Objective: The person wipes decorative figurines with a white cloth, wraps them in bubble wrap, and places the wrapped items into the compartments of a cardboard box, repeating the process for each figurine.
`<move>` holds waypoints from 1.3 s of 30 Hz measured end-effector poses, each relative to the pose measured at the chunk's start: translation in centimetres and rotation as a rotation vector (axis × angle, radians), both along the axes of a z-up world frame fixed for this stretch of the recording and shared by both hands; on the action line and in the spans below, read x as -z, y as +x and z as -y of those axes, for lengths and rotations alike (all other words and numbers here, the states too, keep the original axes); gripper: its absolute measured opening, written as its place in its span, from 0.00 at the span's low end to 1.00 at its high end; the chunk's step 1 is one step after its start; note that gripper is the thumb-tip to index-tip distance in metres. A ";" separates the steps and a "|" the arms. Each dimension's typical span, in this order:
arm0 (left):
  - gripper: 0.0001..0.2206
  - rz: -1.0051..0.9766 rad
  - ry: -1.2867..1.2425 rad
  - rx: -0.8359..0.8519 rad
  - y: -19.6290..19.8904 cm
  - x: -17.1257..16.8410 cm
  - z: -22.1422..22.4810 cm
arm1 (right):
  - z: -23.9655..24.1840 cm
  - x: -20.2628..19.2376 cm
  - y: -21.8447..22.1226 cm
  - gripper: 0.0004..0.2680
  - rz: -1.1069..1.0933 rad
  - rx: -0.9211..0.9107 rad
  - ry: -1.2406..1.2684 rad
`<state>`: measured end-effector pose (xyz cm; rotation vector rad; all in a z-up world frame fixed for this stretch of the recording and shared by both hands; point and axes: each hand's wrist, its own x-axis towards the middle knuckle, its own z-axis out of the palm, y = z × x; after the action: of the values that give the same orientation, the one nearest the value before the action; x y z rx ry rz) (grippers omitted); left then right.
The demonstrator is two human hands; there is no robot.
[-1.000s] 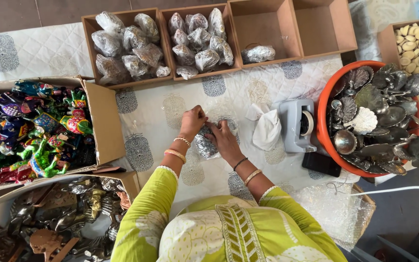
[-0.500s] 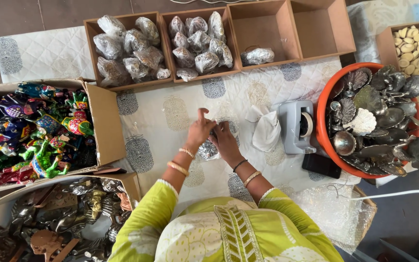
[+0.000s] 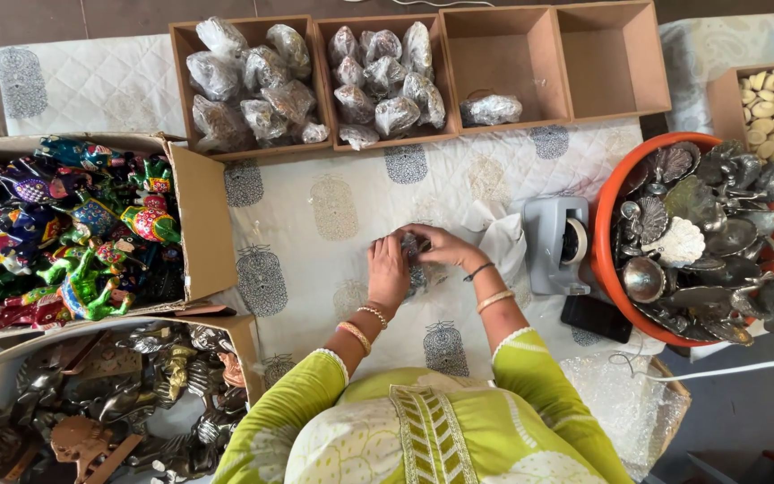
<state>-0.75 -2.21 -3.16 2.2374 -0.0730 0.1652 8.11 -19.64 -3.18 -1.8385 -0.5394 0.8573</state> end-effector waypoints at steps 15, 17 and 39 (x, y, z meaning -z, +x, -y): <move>0.22 0.091 0.082 0.068 0.0 -1.7 -0.5 | -4.2 -0.6 5.9 0.06 0.450 -0.178 -0.619; 0.21 0.093 0.077 0.069 0.0 -1.6 -0.5 | -4.0 -0.7 5.7 0.04 0.449 -0.138 -0.450; 0.27 0.041 -0.098 -0.028 0.5 0.1 -0.2 | -2.8 -3.7 -0.4 0.06 0.488 0.036 -0.194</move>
<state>-0.27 -1.96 -3.26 2.1380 -0.0547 0.2255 7.69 -16.84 0.57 -2.2434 -0.7424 0.4416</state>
